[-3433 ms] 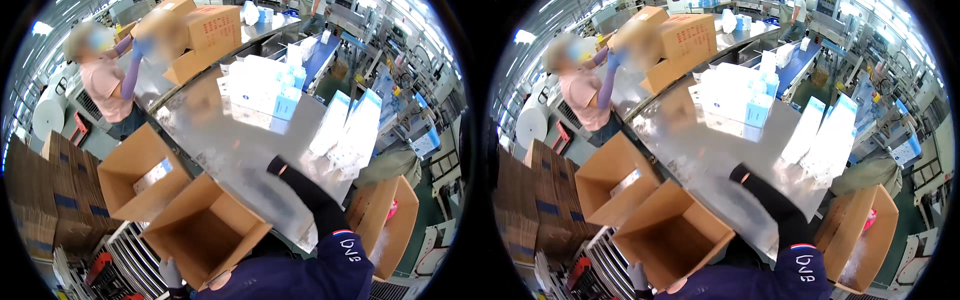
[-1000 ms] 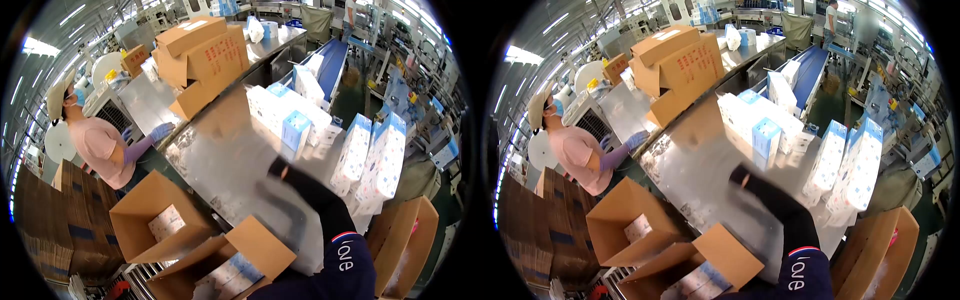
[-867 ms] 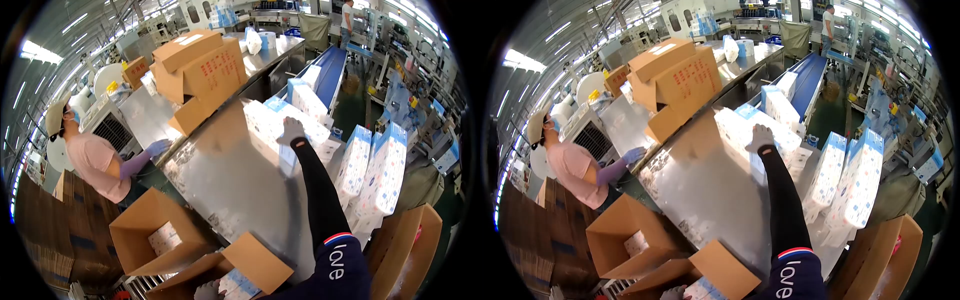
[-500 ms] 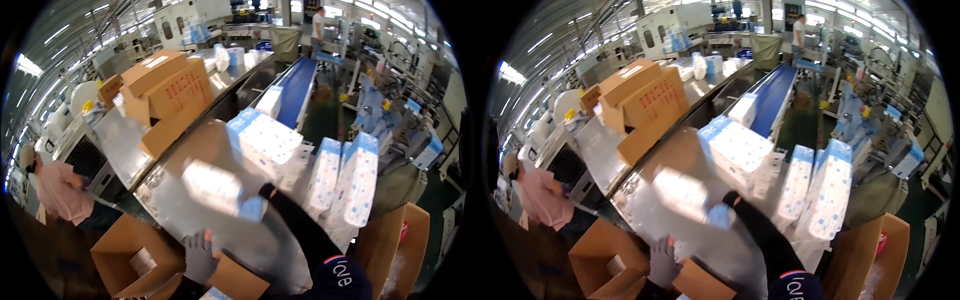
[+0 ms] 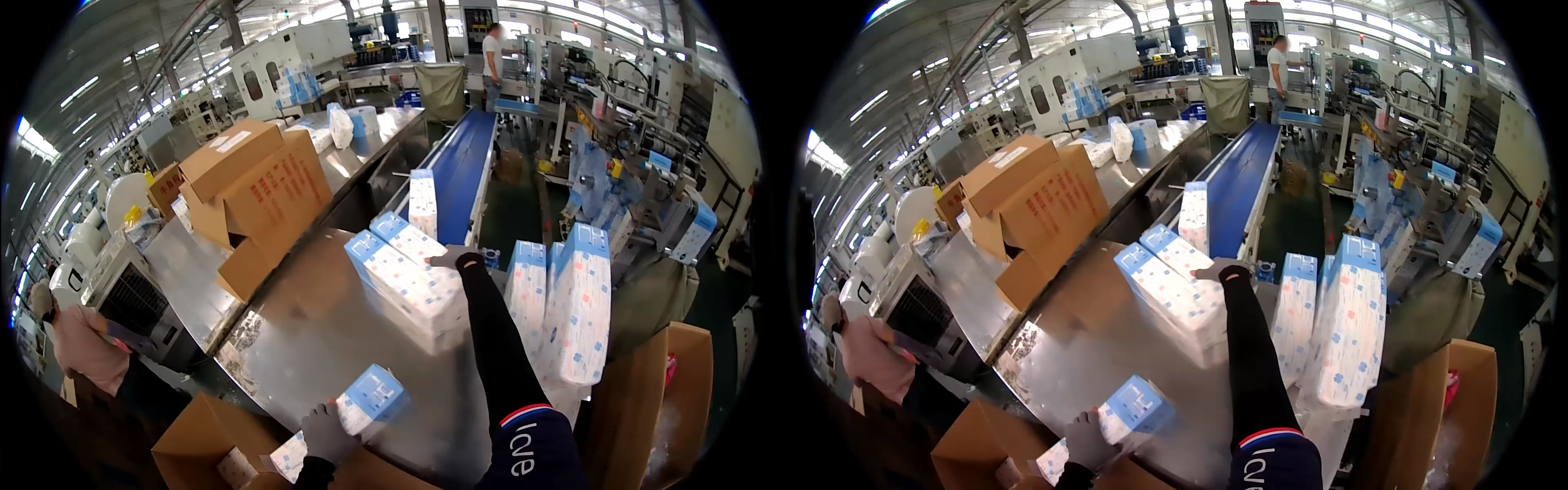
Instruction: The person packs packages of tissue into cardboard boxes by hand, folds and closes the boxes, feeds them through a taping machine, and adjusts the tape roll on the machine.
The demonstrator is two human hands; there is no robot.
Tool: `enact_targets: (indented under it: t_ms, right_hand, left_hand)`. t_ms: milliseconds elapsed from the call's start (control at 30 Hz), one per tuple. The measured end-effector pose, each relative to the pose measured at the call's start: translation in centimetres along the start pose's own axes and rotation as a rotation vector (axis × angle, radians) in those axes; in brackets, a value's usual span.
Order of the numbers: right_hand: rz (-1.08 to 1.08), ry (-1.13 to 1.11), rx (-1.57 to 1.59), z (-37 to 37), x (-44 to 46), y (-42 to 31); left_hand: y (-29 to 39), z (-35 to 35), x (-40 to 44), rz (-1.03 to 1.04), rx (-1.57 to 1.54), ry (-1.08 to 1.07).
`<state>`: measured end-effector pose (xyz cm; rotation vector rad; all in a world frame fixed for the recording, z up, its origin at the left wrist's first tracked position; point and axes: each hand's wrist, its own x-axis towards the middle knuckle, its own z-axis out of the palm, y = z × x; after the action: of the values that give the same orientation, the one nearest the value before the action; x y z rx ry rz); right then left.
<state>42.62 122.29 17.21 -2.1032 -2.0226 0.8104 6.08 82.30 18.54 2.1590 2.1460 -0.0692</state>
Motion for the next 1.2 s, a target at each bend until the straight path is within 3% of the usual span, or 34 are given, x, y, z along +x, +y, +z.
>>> enact_targets:
  t_ms: [33, 100, 133, 233, 267, 300, 333, 367, 400, 433, 500, 567, 633, 733, 800, 867, 900, 933, 1000, 1033, 1067, 1167, 1200]
  right_hand:
    - [0.024, -0.070, 0.029, 1.0, -0.8, -0.1]
    - [-0.481, 0.015, 0.297, 3.1, -3.9, 0.3]
    - [-0.440, -0.048, 0.348, 5.1, -5.7, -0.3]
    - [0.024, -0.574, 0.835, 9.2, -12.1, -4.1]
    - [0.097, -0.770, 1.065, 15.6, -9.1, -3.9]
    - [0.091, -0.764, 0.974, 13.7, -14.4, -7.8]
    - [-0.052, -0.789, 0.906, 15.2, -16.5, -9.9]
    - [-0.370, -0.791, 0.655, 17.6, -17.5, -11.6]
    - [-1.061, -0.511, -0.069, 20.5, -17.2, -13.8]
    - [-1.344, -0.367, -0.357, 21.8, -17.8, -16.0]
    - [-0.939, -0.527, 0.214, 13.2, -25.4, -18.3]
    - [-1.120, 0.117, -0.116, 12.7, -20.9, -17.8]
    - [-0.937, 0.125, -0.618, 11.7, -18.6, -16.9]
    - [-1.043, 0.370, -0.548, 16.1, -17.6, -18.5]
    - [-0.837, 0.331, -0.606, 17.4, -19.5, -21.5]
    - [-0.614, 0.334, -0.577, 19.2, -23.0, -24.6]
    - [-0.499, 0.115, -0.519, 19.3, -24.2, -25.3]
    - [-0.519, 0.078, -0.425, 19.7, -25.4, -24.7]
    - [-0.590, 0.107, -0.353, 21.8, -26.5, -22.5]
    - [-0.648, 0.165, -0.379, 22.6, -26.8, -20.6]
    - [-0.581, 0.050, -0.321, 21.9, -26.8, -19.6]
    - [-0.427, -0.183, -0.222, 17.8, -27.1, -18.8]
    - [-0.420, -0.309, -0.150, 17.2, -25.9, -18.5]
  left_hand:
    - [0.2, -0.1, 0.0, 0.016, 0.007, -0.010]
    - [0.1, -0.7, 0.3, 0.028, 0.012, -0.015]
    - [-0.2, -0.4, 0.4, 0.048, -0.016, -0.018]
    - [-0.3, -1.7, -0.1, 0.256, -0.090, -0.044]
    - [-0.7, -0.9, -0.3, 0.451, 0.011, 0.031]
    - [0.1, -1.4, -0.7, 0.580, 0.191, 0.000]
    - [0.9, -2.7, -1.1, 0.642, 0.246, -0.048]
    - [1.8, -3.6, -1.8, 0.711, 0.299, -0.107]
    - [2.5, -3.4, -2.5, 0.749, 0.325, -0.065]
    - [2.7, -3.5, -2.6, 0.786, 0.363, -0.018]
    - [1.8, -4.8, -3.7, 0.794, 0.399, 0.024]
    - [1.7, -8.7, -7.0, 0.725, 0.366, 0.020]
    - [0.4, -13.0, -11.0, 0.693, 0.256, 0.201]
    - [0.3, -18.5, -18.1, 0.530, 0.111, 0.501]
    - [0.5, -20.9, -23.7, 0.346, 0.058, 0.656]
    - [-1.7, -19.9, -29.9, 0.057, -0.316, 0.525]
    - [-2.1, -19.0, -32.4, -0.107, -0.657, 0.424]
    - [-2.5, -18.0, -34.9, -0.302, -0.988, 0.378]
    - [-2.2, -17.1, -36.8, -0.310, -0.903, 0.448]
    - [-3.0, -15.8, -37.2, -0.120, -0.493, 0.441]
    - [-4.2, -13.5, -37.7, -0.066, -0.320, 0.393]
    - [-5.6, -4.6, -37.5, -0.103, -0.189, -0.040]
    - [-4.9, -2.6, -36.4, -0.106, -0.160, -0.273]
